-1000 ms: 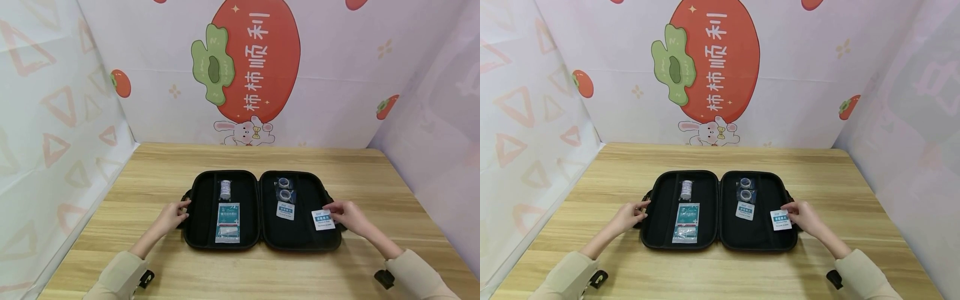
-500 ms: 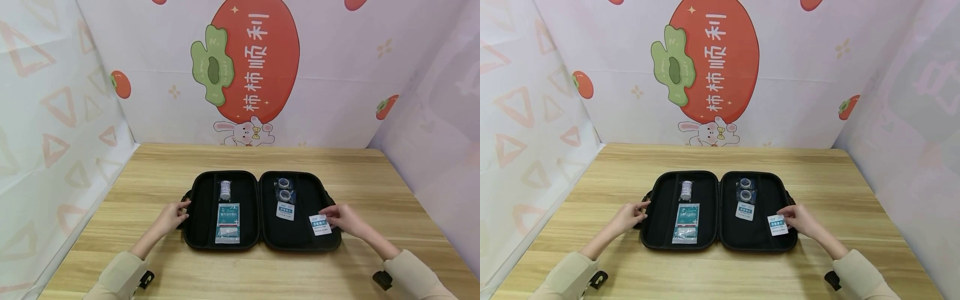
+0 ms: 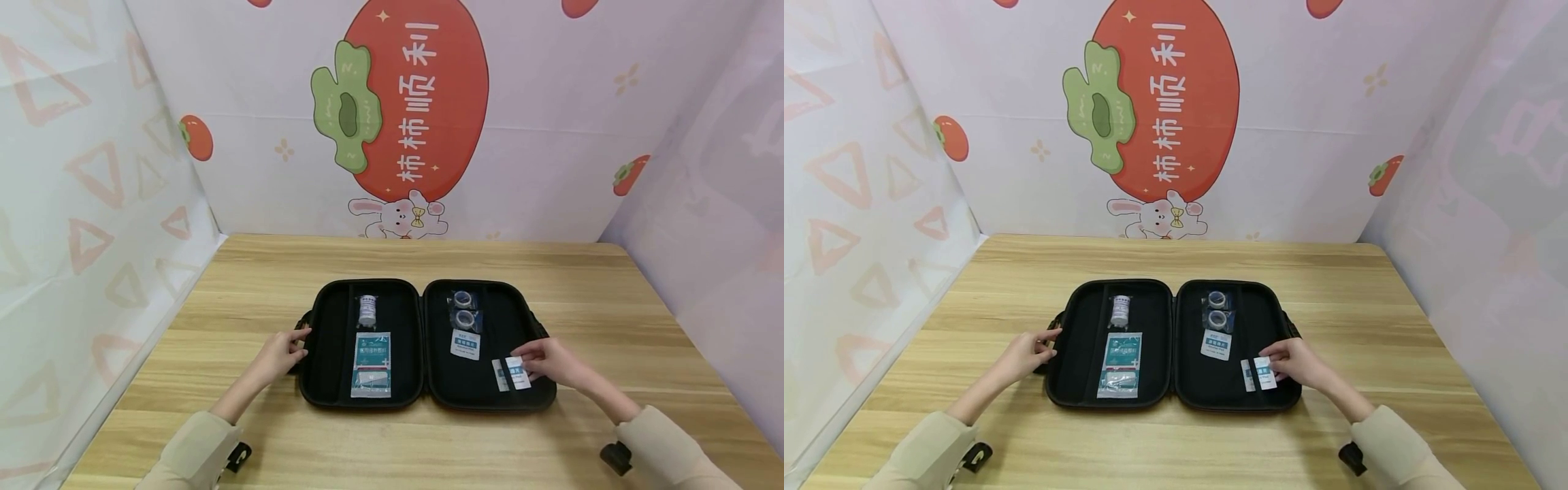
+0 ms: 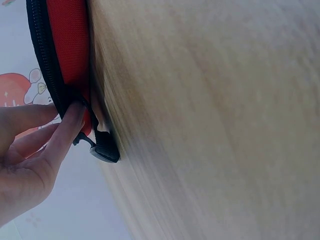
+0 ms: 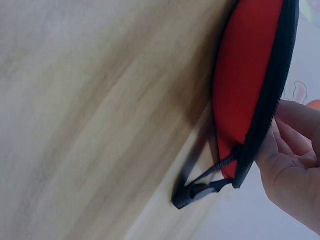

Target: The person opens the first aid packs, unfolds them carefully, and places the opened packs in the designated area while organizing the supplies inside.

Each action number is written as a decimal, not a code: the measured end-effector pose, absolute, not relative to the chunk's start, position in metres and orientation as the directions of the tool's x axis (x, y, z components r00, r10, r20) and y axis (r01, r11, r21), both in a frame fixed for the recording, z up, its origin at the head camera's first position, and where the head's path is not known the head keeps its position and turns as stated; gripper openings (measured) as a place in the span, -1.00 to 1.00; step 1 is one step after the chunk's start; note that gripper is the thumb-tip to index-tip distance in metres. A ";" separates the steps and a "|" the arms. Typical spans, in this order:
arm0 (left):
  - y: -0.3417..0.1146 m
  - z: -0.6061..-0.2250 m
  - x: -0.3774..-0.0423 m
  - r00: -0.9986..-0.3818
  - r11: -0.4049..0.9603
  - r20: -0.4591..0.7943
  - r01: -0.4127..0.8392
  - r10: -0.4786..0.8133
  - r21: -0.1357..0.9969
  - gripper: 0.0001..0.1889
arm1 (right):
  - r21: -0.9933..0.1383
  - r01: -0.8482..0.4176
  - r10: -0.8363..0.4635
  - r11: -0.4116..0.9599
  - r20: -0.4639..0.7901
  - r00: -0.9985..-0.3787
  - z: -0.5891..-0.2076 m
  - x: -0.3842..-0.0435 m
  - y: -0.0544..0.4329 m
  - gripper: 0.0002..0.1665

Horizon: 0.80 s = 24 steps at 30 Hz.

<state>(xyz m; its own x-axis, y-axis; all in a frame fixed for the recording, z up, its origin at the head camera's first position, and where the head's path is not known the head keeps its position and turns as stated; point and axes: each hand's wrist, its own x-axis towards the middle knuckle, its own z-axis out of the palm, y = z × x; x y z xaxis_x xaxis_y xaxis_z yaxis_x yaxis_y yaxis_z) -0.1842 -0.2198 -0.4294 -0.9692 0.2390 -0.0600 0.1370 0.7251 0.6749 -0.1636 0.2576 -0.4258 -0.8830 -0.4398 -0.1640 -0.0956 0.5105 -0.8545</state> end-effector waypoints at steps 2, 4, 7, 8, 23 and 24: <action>-0.220 -0.430 -0.184 -0.969 0.726 -0.061 0.137 0.239 0.674 -0.56 | -0.865 -0.077 -0.448 0.495 -0.178 -0.876 -0.427 -0.163 0.255 -0.73; -0.220 -0.430 -0.184 -0.969 0.727 -0.062 0.136 0.238 0.673 -0.56 | -0.871 -0.058 -0.451 0.488 -0.194 -0.871 -0.428 -0.163 0.253 -0.73; -0.220 -0.430 -0.184 -0.969 0.727 -0.062 0.136 0.239 0.673 -0.56 | -0.870 -0.032 -0.442 0.491 -0.217 -0.870 -0.428 -0.162 0.251 -0.74; -0.220 -0.430 -0.184 -0.969 0.726 -0.061 0.137 0.239 0.673 -0.57 | -0.871 -0.026 -0.438 0.491 -0.222 -0.871 -0.428 -0.162 0.250 -0.74; -0.220 -0.430 -0.184 -0.969 0.724 -0.056 0.142 0.242 0.676 -0.57 | -0.870 0.085 -0.368 0.485 -0.292 -0.883 -0.432 -0.162 0.237 -0.69; -0.220 -0.429 -0.184 -0.968 0.724 -0.057 0.142 0.243 0.675 -0.57 | -0.864 0.092 -0.359 0.494 -0.299 -0.884 -0.433 -0.162 0.236 -0.69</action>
